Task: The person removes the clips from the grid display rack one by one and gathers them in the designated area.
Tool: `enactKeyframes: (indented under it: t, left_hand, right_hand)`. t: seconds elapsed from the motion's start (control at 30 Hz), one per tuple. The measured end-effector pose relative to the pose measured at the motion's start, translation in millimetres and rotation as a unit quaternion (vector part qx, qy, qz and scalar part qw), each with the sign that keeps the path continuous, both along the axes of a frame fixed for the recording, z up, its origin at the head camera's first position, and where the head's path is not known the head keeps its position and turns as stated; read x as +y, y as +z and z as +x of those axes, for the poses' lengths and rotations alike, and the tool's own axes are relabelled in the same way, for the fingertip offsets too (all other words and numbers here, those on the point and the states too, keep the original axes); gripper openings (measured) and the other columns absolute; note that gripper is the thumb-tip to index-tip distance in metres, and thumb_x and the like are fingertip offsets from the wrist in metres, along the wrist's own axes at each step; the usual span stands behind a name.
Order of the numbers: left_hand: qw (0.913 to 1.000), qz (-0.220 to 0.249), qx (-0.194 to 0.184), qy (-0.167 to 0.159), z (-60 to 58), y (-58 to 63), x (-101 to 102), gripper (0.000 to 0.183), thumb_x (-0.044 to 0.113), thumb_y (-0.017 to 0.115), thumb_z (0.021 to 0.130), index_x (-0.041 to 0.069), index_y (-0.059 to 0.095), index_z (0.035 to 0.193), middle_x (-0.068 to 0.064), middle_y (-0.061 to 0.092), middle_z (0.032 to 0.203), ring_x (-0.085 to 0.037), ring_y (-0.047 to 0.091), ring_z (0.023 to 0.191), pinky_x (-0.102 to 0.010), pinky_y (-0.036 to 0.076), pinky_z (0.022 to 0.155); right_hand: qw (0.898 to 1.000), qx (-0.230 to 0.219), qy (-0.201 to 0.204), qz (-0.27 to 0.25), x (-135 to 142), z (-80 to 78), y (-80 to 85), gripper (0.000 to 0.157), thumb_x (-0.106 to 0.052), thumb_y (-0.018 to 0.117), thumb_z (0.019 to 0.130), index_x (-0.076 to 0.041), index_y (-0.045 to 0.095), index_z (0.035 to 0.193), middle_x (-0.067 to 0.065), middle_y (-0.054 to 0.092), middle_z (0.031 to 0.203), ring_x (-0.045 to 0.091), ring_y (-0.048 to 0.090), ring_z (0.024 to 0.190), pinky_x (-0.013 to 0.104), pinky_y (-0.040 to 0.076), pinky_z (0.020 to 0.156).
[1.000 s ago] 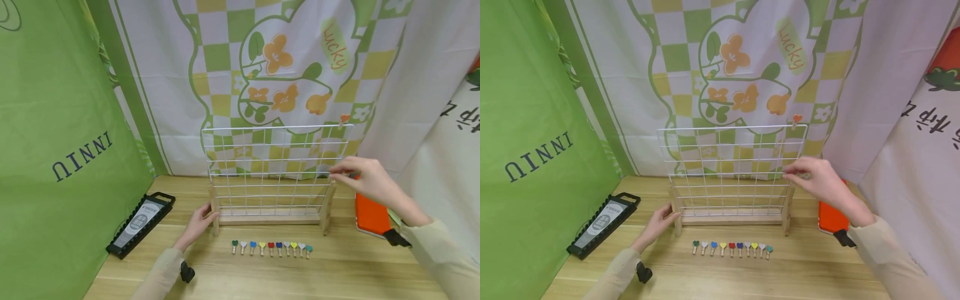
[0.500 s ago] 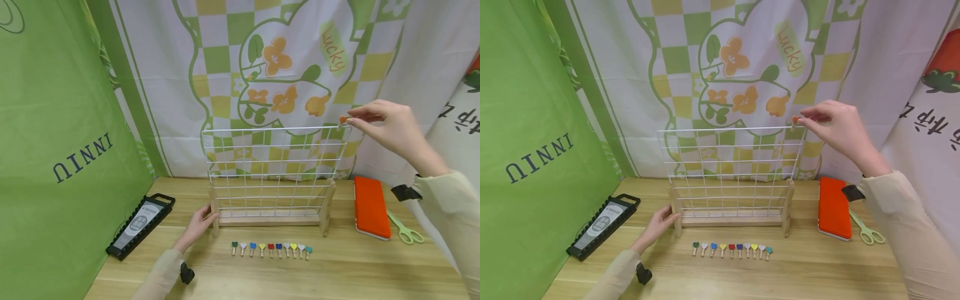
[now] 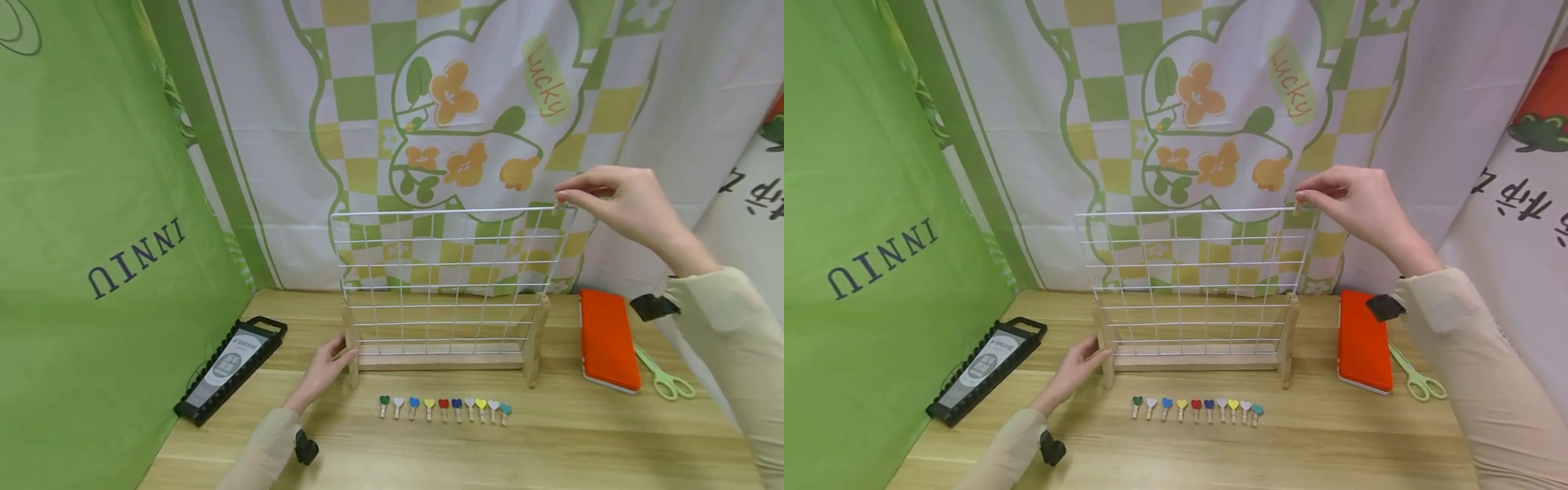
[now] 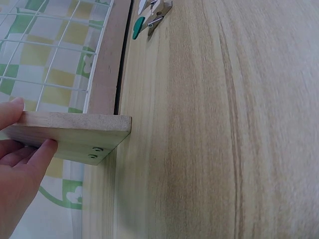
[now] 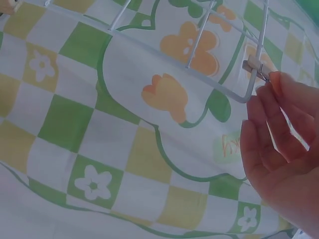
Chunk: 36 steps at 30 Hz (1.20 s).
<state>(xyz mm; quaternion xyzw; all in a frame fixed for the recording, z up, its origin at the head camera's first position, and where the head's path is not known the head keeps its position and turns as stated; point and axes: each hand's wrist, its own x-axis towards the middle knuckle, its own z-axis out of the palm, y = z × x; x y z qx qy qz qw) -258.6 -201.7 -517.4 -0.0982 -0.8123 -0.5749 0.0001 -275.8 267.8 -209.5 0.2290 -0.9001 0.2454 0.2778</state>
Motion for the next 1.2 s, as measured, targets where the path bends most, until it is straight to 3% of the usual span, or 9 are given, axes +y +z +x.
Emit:
enactKeyframes:
  t: [0.33, 0.57, 0.87, 1.03, 1.2]
  left_hand:
    - [0.9999, -0.005, 0.009, -0.003, 0.8, -1.8, -0.7, 0.052, 0.010, 0.059, 0.099, -0.007, 0.043, 0.145, -0.027, 0.049, 0.146, -0.042, 0.045, 0.139, -0.054, 0.042, 0.112]
    - [1.0000, 0.003, 0.006, -0.001, 1.6, -2.0, -0.9, 0.052, 0.011, 0.061, 0.099, -0.006, 0.044, 0.145, -0.027, 0.049, 0.146, -0.042, 0.045, 0.139, -0.054, 0.042, 0.112]
    - [0.9998, -0.010, 0.018, -0.004, 1.8, -1.7, -1.0, 0.051, 0.008, 0.060, 0.098, -0.009, 0.044, 0.144, -0.030, 0.049, 0.145, -0.044, 0.047, 0.137, -0.053, 0.044, 0.110]
    - [0.9999, -0.006, 0.010, -0.001, 0.5, -0.9, -0.4, 0.051, 0.008, 0.059, 0.099, -0.007, 0.044, 0.145, -0.028, 0.048, 0.146, -0.043, 0.045, 0.139, -0.054, 0.042, 0.112]
    - [1.0000, 0.000, 0.003, -0.002, 0.4, 0.9, 0.1, 0.053, 0.012, 0.061, 0.099, -0.006, 0.043, 0.145, -0.027, 0.048, 0.147, -0.041, 0.044, 0.140, -0.055, 0.042, 0.113]
  right_hand:
    - [0.999, 0.016, 0.020, -0.029, -4.4, -0.1, -3.5, 0.010, -0.013, 0.074, 0.089, -0.012, 0.079, 0.098, -0.040, 0.059, 0.083, -0.017, 0.058, 0.072, -0.002, 0.044, 0.067]
    - [0.997, 0.070, 0.016, -0.032, -8.6, -1.8, -9.0, 0.007, -0.008, 0.076, 0.086, -0.010, 0.079, 0.091, -0.041, 0.056, 0.083, -0.021, 0.054, 0.072, -0.002, 0.042, 0.066]
    - [0.994, 0.094, 0.026, -0.049, -10.3, 10.3, -7.9, 0.009, -0.004, 0.076, 0.085, -0.010, 0.079, 0.091, -0.041, 0.058, 0.085, -0.018, 0.055, 0.073, 0.000, 0.040, 0.063]
    - [0.995, 0.088, 0.036, -0.029, -9.0, 19.5, -20.0, 0.011, -0.005, 0.077, 0.084, -0.014, 0.079, 0.092, -0.036, 0.060, 0.085, -0.016, 0.056, 0.074, 0.002, 0.041, 0.061]
    - [0.996, 0.067, 0.048, -0.026, -9.7, 27.9, -44.0, 0.018, -0.002, 0.079, 0.081, -0.017, 0.079, 0.091, -0.027, 0.066, 0.084, -0.018, 0.056, 0.075, 0.001, 0.044, 0.065]
